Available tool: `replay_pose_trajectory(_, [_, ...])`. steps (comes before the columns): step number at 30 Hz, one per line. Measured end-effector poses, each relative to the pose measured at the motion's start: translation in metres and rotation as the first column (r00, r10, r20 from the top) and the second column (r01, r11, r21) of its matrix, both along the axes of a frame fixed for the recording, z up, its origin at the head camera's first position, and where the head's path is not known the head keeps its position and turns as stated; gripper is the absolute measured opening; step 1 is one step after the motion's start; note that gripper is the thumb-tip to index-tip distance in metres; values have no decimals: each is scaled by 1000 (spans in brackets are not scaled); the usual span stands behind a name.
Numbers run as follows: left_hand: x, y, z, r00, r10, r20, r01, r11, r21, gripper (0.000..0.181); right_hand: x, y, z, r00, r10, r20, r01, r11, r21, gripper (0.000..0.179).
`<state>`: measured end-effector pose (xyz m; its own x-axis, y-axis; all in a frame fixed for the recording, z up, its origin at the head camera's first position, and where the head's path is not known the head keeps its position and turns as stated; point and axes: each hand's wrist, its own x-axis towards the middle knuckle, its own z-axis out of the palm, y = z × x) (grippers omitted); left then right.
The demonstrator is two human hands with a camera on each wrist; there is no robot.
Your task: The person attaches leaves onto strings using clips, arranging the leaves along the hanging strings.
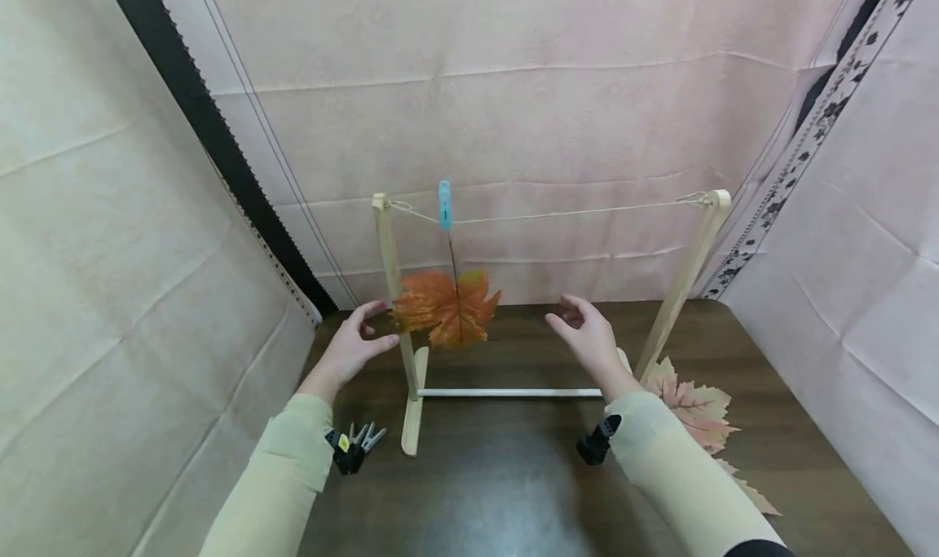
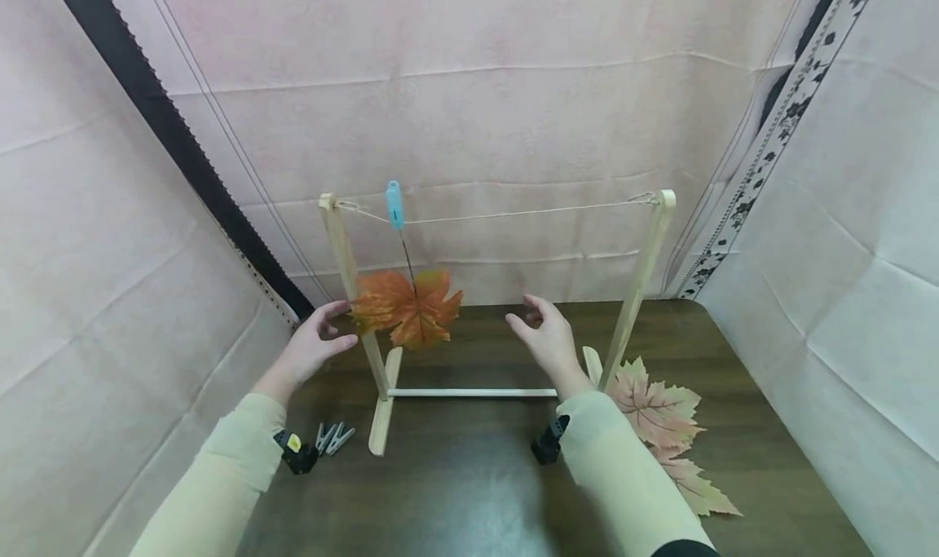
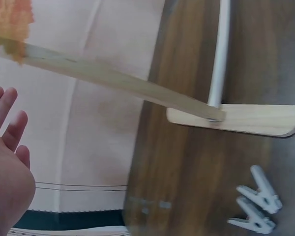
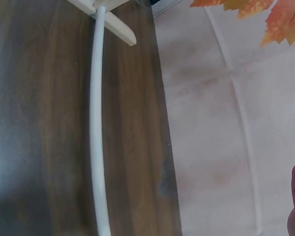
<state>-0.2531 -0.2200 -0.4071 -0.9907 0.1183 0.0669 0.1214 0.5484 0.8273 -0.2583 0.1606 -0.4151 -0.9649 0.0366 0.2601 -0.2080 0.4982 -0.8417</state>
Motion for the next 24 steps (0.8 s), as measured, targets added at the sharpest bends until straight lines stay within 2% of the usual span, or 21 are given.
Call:
replay_pose_trajectory(7, [5,5,-24,999,17,33,-18,999,34,68,6,7,-11,999,-18,34,18,1000,-13,59])
replay_pose_trajectory(15, [9,1,-43,996,41,80,-42,999,13,64,10,6,-29,999,-4,42,7,998,-67,59])
replay_pose_trajectory(22, [14,-3,-57,997,40,61,-39,999,-15,60,15,14,-45,997,32,72,-25,996,-88,65])
replay_pose_trajectory(24, [15,-4,-61,998,23,57,-22,1000,-23,60,17,17,-48,996,31,82,-25,997,-79,65])
